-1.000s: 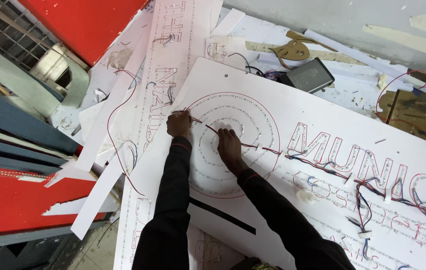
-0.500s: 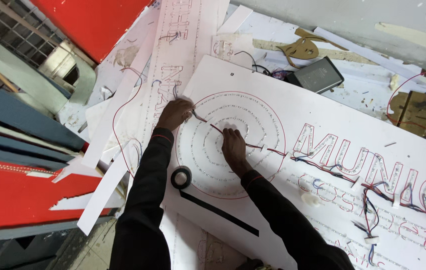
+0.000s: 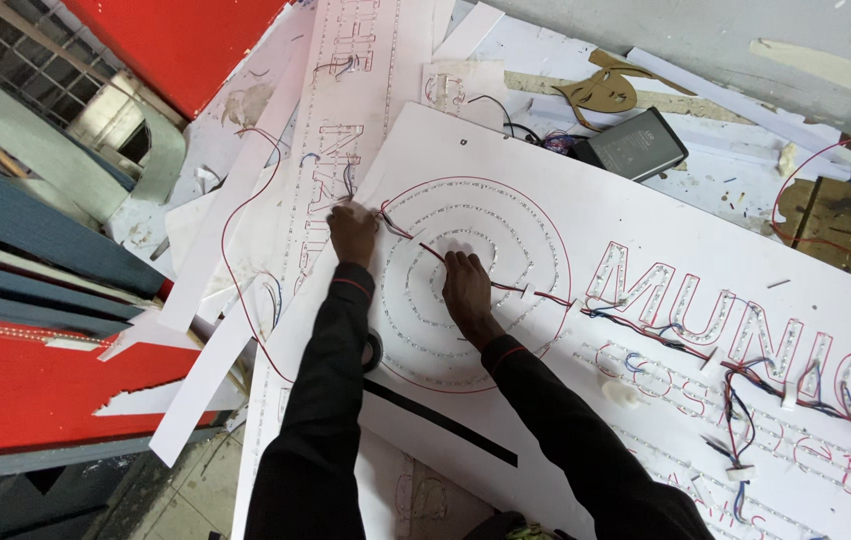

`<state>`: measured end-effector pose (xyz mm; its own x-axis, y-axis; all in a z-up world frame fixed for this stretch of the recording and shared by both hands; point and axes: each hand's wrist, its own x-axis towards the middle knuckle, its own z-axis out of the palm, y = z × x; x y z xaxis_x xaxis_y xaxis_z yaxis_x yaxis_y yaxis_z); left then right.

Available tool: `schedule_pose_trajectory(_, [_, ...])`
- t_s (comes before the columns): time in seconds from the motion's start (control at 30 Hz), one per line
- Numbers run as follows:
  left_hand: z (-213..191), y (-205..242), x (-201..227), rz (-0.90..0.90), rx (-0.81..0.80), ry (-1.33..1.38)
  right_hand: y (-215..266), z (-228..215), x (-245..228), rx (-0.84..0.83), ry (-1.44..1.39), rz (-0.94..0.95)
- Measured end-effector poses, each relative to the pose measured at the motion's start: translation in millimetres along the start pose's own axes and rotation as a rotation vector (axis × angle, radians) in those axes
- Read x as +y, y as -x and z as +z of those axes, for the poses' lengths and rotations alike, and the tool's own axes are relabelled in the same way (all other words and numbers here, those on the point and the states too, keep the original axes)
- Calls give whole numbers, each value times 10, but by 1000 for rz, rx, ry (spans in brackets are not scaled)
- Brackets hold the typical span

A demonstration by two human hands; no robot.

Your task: The person assembles a light-up sign by connecting wires to a white board with pre-drawn letter outlines. They use a hot glue gun to secure the wires and components to the board, working on a circular design and the text 'MUNIOUR'.

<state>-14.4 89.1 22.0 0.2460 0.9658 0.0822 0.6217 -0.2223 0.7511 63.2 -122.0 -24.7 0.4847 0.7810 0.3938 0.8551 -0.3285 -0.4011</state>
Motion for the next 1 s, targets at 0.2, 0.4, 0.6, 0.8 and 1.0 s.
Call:
schedule_pose_trajectory(0.2, [4, 143, 101, -133, -110, -168, 18, -37, -41, 32, 28, 3])
schedule_pose_trajectory(0.4, [131, 155, 19, 337, -32, -15, -12, -93, -45, -13, -6, 7])
schedule_pose_trajectory(0.6, [99, 342, -121, 725, 22, -24, 21, -74, -40, 46, 28, -19])
schedule_pose_trajectory(0.8, [58, 337, -200, 807, -45, -261, 17, -85, -46, 52, -29, -14])
schedule_pose_trajectory(1.0, [125, 324, -247, 765, -127, -133, 33, -64, -46, 60, 78, -32])
